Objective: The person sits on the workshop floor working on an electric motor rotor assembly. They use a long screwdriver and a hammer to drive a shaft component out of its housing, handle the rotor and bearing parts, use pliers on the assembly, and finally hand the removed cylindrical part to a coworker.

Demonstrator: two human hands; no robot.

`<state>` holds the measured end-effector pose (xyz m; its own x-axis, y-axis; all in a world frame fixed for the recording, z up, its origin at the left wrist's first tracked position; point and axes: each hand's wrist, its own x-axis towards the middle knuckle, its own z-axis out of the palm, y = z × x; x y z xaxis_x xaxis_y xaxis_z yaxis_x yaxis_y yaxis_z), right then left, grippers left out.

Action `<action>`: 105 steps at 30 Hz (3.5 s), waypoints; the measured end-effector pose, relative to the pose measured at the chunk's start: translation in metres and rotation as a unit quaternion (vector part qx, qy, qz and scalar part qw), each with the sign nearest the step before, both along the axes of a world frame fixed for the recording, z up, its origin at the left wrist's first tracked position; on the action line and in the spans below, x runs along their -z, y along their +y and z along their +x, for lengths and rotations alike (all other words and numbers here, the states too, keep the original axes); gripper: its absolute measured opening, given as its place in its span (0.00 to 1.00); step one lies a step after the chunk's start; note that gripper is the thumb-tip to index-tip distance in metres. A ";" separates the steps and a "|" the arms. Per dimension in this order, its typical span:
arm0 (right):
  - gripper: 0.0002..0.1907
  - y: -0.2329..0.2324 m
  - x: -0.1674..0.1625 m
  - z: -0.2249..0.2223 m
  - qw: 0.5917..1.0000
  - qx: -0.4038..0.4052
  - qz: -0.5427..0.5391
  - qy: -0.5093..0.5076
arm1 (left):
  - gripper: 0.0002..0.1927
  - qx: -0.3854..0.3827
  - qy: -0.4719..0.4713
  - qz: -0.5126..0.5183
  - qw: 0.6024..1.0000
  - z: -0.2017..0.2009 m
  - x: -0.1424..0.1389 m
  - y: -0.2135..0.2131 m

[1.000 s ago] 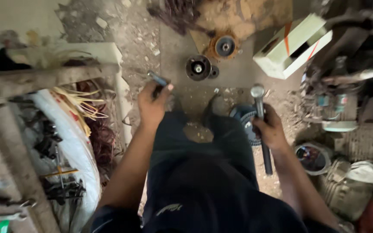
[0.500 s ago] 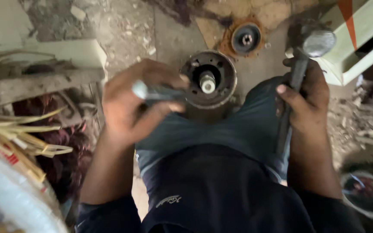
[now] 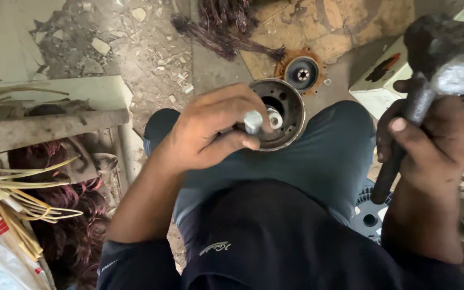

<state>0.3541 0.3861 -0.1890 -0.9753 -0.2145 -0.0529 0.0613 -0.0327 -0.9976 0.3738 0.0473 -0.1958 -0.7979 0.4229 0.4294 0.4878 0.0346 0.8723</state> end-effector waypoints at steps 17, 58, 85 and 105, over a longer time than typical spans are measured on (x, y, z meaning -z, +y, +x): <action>0.23 0.000 -0.009 0.007 0.999 -0.010 0.029 -0.024 | 0.19 -0.015 0.102 -0.027 0.994 -0.003 0.023 0.012; 0.23 -0.016 -0.162 -0.022 0.736 -0.299 0.536 0.284 | 0.17 -0.137 0.158 0.023 0.978 0.003 0.057 0.043; 0.28 0.051 -0.059 0.024 0.966 -0.061 0.187 0.167 | 0.08 -0.125 0.133 -0.048 0.982 -0.030 0.015 0.031; 0.20 -0.019 -0.140 -0.021 0.761 -0.213 0.490 0.368 | 0.09 -0.139 0.137 -0.072 0.978 -0.031 0.012 0.036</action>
